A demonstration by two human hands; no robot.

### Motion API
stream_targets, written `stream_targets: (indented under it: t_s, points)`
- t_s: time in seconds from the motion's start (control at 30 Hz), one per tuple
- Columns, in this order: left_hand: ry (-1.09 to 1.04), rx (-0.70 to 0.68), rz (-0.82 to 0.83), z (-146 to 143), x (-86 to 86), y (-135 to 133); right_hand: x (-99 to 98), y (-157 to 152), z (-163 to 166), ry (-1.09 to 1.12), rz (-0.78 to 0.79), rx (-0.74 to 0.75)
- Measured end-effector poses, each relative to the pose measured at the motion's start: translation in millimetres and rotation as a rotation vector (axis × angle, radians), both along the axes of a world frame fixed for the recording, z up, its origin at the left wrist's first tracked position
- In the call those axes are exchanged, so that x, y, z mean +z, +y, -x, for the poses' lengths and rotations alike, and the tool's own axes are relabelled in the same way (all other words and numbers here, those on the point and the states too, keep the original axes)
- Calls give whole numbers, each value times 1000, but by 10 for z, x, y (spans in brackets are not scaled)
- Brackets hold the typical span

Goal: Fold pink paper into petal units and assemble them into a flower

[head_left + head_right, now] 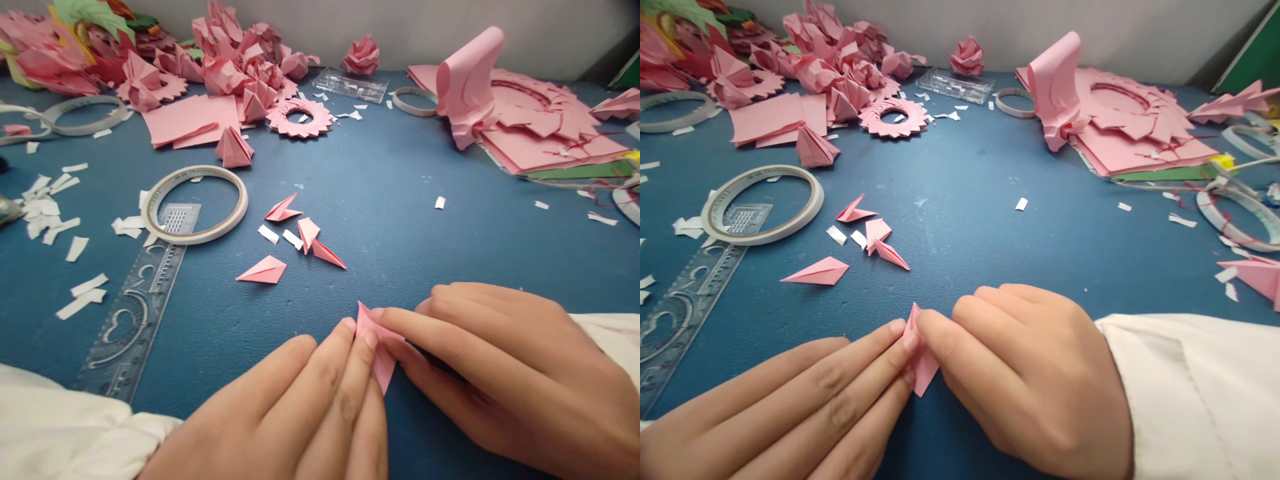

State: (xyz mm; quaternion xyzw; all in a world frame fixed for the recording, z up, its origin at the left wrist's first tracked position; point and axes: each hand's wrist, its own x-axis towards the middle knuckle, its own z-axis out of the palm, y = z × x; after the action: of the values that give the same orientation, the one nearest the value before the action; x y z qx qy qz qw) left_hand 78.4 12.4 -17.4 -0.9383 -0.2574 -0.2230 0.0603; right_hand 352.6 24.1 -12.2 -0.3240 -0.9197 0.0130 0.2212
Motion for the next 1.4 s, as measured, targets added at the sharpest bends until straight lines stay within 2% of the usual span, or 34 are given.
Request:
stream_targets:
  t_s: [0.17, 0.33, 0.47, 0.57, 0.63, 0.67, 0.8, 0.9, 0.97, 1.4]
  points:
    - [-26, 15, 0, -23, -4, -2, 41, 67, -15, -45, 13, 93]
    - [-49, 41, -4, 12, 33, -18, 58, 88, -63, -22, 30, 96]
    - [-93, 40, -23, 112, 39, -39, -65, -33, -167, -41, -3, 21]
    - [-214, 57, -52, 144, 19, -42, -195, -143, -240, -63, -46, -24]
    - [-324, 120, -77, 128, 26, -21, -248, -184, -259, -66, -60, -30]
    - [-310, 103, -84, 111, 40, -3, -257, -189, -257, -66, -63, -30]
    - [-269, 100, -117, 48, 90, 62, -167, -103, -181, -54, -47, -20]
    - [-271, 171, -84, 47, 41, 42, -49, 9, -94, -26, -1, 32]
    - [-252, 129, -76, 64, -9, 14, -1, 70, -42, -13, 16, 67]
    - [-274, 143, -97, 16, -55, 6, 65, 82, -1, 3, 11, 96]
